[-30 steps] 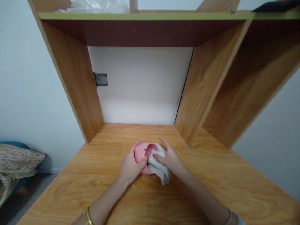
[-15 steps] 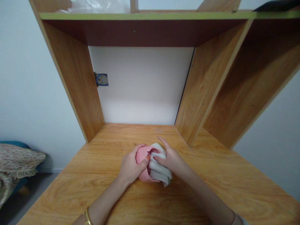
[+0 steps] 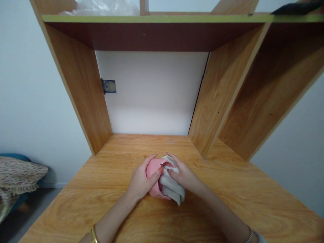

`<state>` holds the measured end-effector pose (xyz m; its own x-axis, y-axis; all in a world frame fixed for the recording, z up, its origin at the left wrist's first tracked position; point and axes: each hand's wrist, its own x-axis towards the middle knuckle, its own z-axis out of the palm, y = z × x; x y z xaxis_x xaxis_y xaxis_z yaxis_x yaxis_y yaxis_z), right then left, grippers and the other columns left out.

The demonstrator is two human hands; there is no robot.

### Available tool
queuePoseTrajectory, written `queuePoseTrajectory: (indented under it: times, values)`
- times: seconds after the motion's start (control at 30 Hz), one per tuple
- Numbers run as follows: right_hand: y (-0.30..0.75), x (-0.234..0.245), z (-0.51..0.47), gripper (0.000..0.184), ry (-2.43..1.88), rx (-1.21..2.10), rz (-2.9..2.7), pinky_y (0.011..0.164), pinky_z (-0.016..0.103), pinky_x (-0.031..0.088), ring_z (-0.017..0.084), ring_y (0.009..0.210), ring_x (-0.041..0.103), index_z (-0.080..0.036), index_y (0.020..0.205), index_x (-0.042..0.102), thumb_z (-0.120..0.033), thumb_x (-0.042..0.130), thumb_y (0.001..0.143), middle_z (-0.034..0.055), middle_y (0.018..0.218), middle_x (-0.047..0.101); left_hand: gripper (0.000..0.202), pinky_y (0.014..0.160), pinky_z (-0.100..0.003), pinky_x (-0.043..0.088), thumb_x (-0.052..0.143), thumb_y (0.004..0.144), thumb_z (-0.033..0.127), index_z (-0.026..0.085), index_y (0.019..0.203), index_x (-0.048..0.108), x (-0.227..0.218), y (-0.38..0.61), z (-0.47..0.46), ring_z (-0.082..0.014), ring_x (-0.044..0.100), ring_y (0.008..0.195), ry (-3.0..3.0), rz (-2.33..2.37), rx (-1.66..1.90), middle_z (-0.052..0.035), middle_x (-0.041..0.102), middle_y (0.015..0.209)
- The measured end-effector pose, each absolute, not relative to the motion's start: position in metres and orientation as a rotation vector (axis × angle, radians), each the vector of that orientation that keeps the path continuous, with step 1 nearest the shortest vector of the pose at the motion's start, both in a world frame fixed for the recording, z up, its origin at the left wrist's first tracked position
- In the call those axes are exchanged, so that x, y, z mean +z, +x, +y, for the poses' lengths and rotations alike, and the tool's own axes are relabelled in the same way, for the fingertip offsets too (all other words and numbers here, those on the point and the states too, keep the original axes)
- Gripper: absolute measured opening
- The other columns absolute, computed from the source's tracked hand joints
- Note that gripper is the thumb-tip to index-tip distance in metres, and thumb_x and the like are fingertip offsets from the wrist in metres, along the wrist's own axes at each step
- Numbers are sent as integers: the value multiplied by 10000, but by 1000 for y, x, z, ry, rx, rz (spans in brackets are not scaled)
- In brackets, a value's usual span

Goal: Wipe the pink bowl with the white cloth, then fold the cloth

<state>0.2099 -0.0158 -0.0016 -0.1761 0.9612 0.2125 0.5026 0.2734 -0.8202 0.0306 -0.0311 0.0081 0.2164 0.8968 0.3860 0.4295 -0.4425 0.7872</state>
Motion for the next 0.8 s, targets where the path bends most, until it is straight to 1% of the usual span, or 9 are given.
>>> queuePoseTrajectory:
  times: [0.1, 0.17, 0.23, 0.3, 0.4, 0.5, 0.6, 0.67, 0.8]
  values:
    - [208, 0, -16, 599, -1319, 765, -1748, 914, 351, 388, 198, 1040, 524, -133, 1268, 372, -142, 476, 678, 93, 1135, 571, 571, 807, -343, 429, 428, 808, 480, 181, 1290, 356, 8, 29, -31, -222, 588, 884, 1939, 1294, 1169, -80, 612, 1040]
    - [207, -1, -15, 599, -1329, 752, -1689, 912, 356, 391, 200, 1037, 527, -141, 1274, 360, -143, 463, 684, 87, 1133, 571, 634, 755, -337, 440, 387, 825, 506, 174, 1344, 237, 7, 28, -30, -206, 600, 793, 1897, 1328, 1178, -57, 631, 913]
    - [207, -2, -15, 608, -1365, 740, -1611, 896, 362, 404, 204, 1003, 547, -135, 1288, 332, -155, 453, 692, 92, 1117, 576, 693, 697, -315, 448, 354, 836, 524, 157, 1371, 112, 4, 27, -28, -184, 595, 703, 1843, 1321, 1208, -18, 612, 781]
    - [206, -3, -13, 623, -1396, 715, -1520, 892, 369, 407, 211, 995, 551, -133, 1301, 304, -178, 454, 698, 102, 1133, 562, 736, 670, -299, 450, 357, 832, 536, 148, 1374, 44, 2, 29, -27, -169, 589, 671, 1804, 1280, 1235, -7, 590, 771]
    - [207, -6, -10, 631, -1367, 676, -1372, 910, 367, 395, 216, 1031, 532, -145, 1296, 305, -213, 470, 692, 106, 1198, 517, 783, 714, -311, 449, 440, 798, 540, 160, 1367, 61, -1, 34, -27, -185, 599, 772, 1792, 1224, 1230, -68, 583, 966]
    - [206, -10, -6, 600, -1280, 690, -1277, 890, 362, 415, 217, 1013, 543, -148, 1259, 344, -239, 483, 682, 105, 1168, 536, 808, 757, -347, 444, 526, 754, 529, 180, 1355, 116, -3, 40, -31, -231, 586, 884, 1797, 1236, 1172, -116, 542, 1125]
    - [203, -13, -5, 556, -1239, 725, -1250, 879, 363, 423, 219, 992, 554, -154, 1206, 387, -245, 502, 670, 103, 1126, 558, 763, 808, -367, 429, 551, 747, 506, 182, 1333, 187, -4, 44, -34, -257, 555, 973, 1806, 1218, 1155, -118, 534, 1165]
    - [201, -14, -6, 548, -1226, 770, -1246, 865, 356, 433, 212, 972, 563, -161, 1195, 386, -249, 510, 669, 99, 1114, 561, 694, 841, -351, 418, 543, 766, 478, 179, 1309, 232, -6, 45, -34, -244, 536, 1015, 1801, 1161, 1193, -110, 533, 1171]
    - [197, -13, -8, 625, -1231, 886, -1247, 749, 332, 489, 201, 848, 607, -168, 1226, 335, -267, 553, 650, 85, 1026, 601, 601, 847, -324, 423, 546, 776, 438, 170, 1259, 308, -9, 43, -31, -214, 550, 999, 1746, 1107, 1260, -105, 550, 1147]
